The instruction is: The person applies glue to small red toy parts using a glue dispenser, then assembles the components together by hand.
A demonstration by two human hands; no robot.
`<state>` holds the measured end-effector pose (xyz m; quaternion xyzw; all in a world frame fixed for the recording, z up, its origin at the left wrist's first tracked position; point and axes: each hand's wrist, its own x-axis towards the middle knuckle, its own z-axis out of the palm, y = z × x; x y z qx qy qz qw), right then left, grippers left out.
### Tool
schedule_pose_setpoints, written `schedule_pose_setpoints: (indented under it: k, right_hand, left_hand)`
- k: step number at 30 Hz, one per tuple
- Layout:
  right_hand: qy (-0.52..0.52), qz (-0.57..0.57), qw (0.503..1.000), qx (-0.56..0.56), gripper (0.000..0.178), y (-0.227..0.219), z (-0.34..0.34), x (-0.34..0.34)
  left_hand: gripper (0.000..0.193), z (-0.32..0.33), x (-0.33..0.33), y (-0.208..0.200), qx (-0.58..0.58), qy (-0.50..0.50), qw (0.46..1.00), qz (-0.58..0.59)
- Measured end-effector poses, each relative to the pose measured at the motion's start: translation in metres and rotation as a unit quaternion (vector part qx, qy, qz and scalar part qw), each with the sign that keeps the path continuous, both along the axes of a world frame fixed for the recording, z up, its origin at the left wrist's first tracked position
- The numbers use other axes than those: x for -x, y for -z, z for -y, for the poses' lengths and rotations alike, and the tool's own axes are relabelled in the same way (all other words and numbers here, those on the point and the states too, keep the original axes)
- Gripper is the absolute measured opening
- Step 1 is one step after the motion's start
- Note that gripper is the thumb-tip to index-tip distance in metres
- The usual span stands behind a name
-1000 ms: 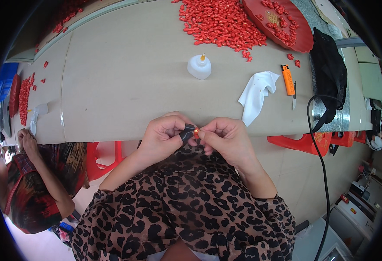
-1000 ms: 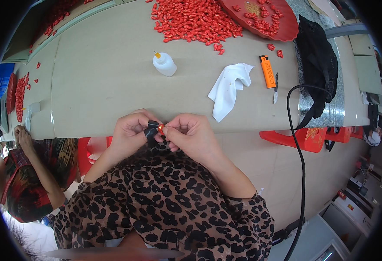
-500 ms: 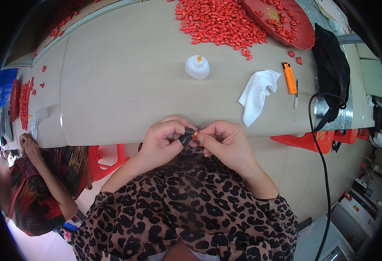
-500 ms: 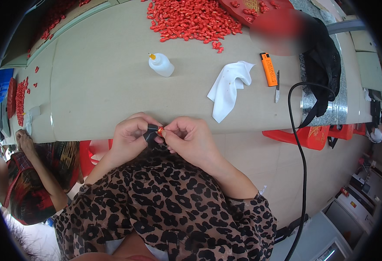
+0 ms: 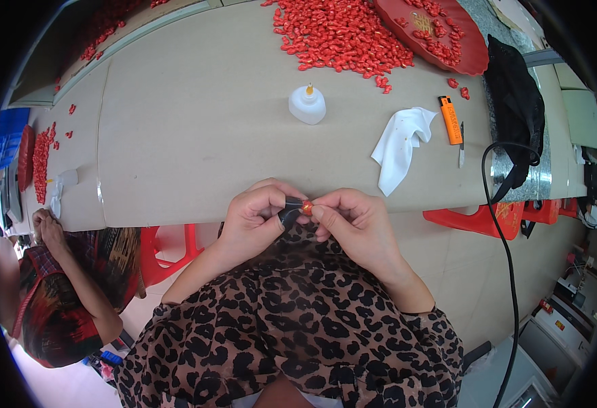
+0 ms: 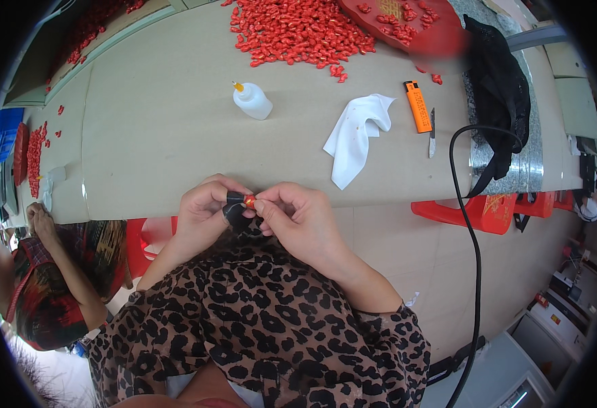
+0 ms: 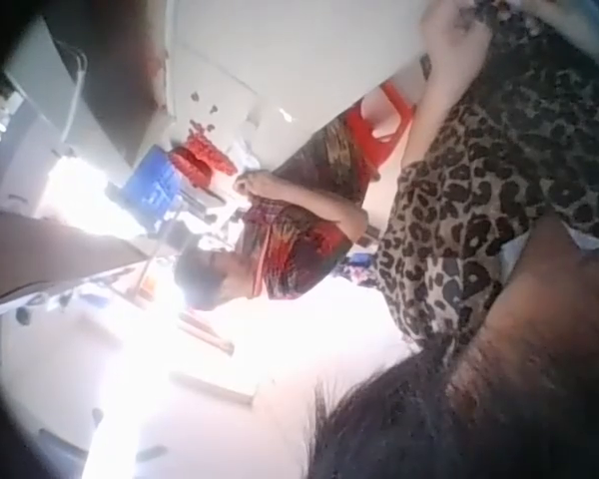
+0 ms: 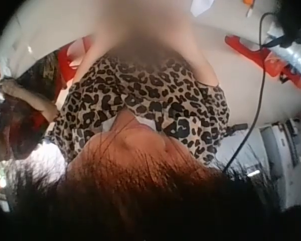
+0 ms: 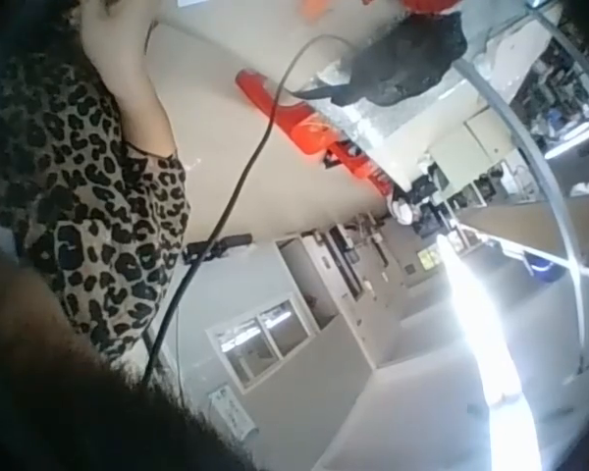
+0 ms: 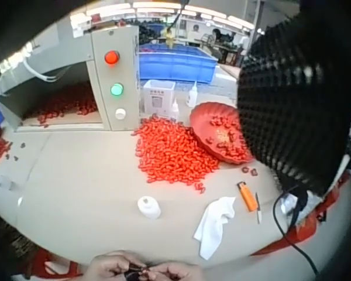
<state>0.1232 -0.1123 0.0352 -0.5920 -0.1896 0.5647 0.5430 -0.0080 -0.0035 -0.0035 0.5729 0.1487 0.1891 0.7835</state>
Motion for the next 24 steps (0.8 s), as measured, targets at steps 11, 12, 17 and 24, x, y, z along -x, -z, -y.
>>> schedule_pose_setpoints:
  k: [11, 12, 17, 24]
  right_hand:
    - [-0.027, 0.019, 0.999, 0.002, 0.011, 0.006, 0.002, 0.001]
    - [-0.031, 0.018, 0.999, 0.004, 0.011, 0.007, 0.002, 0.002]
    - [-0.037, 0.030, 0.999, 0.003, 0.010, 0.008, 0.003, 0.003]
    - [-0.043, 0.035, 0.998, 0.002, 0.010, 0.011, 0.003, 0.002]
  left_hand:
    - [0.010, -0.001, 0.002, -0.001, -0.062, 0.007, 0.998, -0.024]
    - [0.010, -0.002, 0.003, -0.001, -0.061, 0.007, 0.998, -0.024]
    - [0.008, -0.004, 0.005, 0.001, -0.118, 0.035, 0.992, -0.026]
    - [0.010, -0.004, 0.004, -0.001, -0.119, 0.035, 0.992, -0.033]
